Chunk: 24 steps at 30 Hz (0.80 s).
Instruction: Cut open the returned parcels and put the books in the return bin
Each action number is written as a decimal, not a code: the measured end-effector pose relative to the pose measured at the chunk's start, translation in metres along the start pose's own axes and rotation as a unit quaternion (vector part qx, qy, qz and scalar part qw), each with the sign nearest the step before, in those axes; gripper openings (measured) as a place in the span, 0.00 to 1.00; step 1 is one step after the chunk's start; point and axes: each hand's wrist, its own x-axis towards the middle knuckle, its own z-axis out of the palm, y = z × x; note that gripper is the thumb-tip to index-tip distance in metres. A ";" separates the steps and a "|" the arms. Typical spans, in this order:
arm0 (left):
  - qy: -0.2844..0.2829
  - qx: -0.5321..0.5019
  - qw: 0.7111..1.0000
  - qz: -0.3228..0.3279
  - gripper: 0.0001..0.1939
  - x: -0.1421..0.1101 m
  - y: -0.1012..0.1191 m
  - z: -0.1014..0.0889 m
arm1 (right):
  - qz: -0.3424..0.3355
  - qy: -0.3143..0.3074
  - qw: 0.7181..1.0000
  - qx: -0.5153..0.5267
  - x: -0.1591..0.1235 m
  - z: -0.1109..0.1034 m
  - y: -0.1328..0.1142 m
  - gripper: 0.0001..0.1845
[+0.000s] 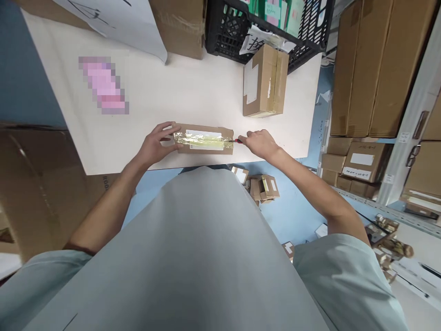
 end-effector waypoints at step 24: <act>-0.015 0.252 0.968 0.003 0.35 0.001 0.058 0.003 | -0.040 0.132 0.948 0.287 0.022 0.109 0.041 0.24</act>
